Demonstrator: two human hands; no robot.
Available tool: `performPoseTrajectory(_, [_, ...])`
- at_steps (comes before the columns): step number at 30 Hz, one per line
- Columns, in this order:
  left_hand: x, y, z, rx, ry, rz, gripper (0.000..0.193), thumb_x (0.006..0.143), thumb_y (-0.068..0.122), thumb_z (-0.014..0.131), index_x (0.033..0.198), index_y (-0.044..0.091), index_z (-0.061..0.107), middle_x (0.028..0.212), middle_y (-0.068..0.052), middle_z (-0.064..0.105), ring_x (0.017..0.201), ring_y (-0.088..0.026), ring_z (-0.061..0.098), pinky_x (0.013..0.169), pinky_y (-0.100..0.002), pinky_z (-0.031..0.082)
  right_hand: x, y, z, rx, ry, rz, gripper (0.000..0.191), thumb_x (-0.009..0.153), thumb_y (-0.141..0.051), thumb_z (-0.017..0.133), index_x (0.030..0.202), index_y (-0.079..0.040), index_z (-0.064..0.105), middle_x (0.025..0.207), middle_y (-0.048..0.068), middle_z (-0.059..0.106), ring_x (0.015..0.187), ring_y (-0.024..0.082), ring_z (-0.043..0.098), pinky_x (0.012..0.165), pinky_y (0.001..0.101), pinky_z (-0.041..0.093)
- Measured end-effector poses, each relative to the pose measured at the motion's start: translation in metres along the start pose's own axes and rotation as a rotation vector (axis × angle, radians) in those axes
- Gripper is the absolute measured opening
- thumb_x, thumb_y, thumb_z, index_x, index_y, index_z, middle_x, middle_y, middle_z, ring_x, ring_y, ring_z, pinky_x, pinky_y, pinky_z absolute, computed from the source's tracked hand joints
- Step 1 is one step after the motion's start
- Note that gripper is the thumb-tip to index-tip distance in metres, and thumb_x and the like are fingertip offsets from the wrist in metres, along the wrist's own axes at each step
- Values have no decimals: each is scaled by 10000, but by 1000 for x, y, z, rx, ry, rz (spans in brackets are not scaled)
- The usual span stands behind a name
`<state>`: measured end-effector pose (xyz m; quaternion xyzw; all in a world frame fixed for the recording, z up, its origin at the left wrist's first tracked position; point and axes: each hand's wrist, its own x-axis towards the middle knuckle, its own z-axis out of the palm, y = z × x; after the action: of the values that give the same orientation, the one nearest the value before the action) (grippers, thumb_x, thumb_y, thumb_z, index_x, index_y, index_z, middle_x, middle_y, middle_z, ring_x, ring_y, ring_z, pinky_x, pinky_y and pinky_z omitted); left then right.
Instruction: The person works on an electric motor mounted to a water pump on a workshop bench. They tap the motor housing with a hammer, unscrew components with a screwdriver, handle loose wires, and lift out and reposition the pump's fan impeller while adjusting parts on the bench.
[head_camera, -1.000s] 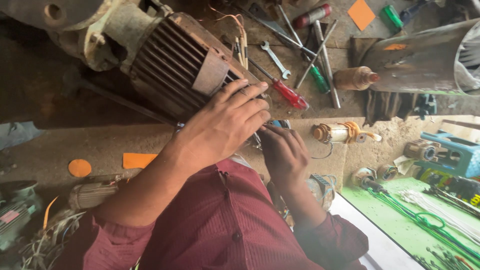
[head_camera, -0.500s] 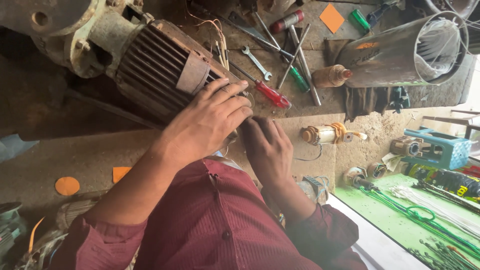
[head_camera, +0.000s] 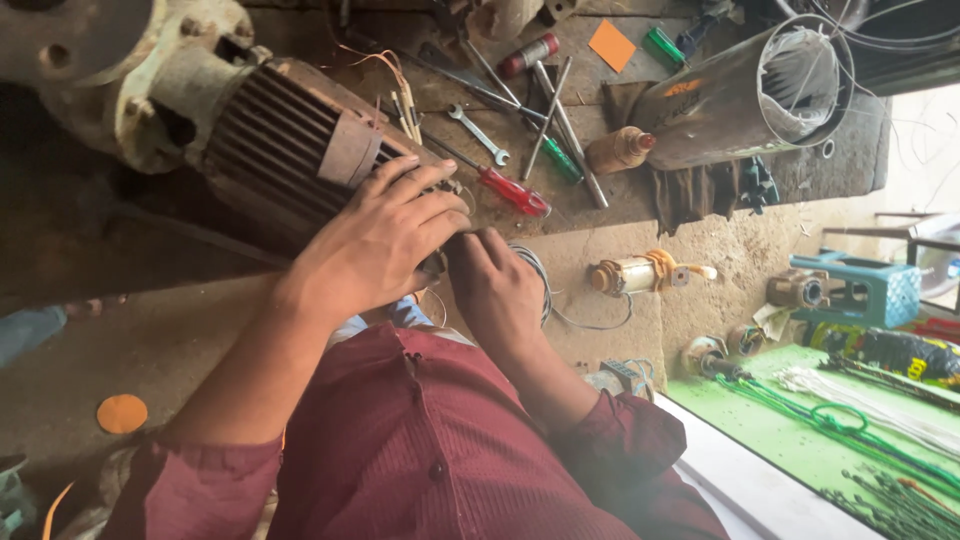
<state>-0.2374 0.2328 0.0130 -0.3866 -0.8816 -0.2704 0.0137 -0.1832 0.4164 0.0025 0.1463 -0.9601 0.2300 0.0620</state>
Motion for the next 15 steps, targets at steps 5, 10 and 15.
performPoseTrajectory(5, [-7,-1,5,29,11,-8,576,708,223,852,1232,65,669,1331,-54,640,1457,-282,416,1234,-479,247,-10,8,2,58,38,-111,180,919,-82,673,1092,-131,689,1045,51,684,819,277,705,692,388,550])
performPoseTrajectory(10, [-10,6,0,30,64,21,758,660,266,864,1354,97,610,1405,-91,585,1426,-298,420,1221,-495,242,-31,27,-6,252,-39,53,279,958,-91,684,1235,-119,694,1050,50,721,800,224,732,706,342,573])
performPoseTrajectory(15, [-44,17,-3,-25,306,7,667,779,295,847,1365,102,596,1402,-152,563,1358,-352,489,1132,-496,372,-56,48,-15,240,-50,123,307,920,-97,711,1226,-92,701,1032,78,727,800,233,725,702,347,565])
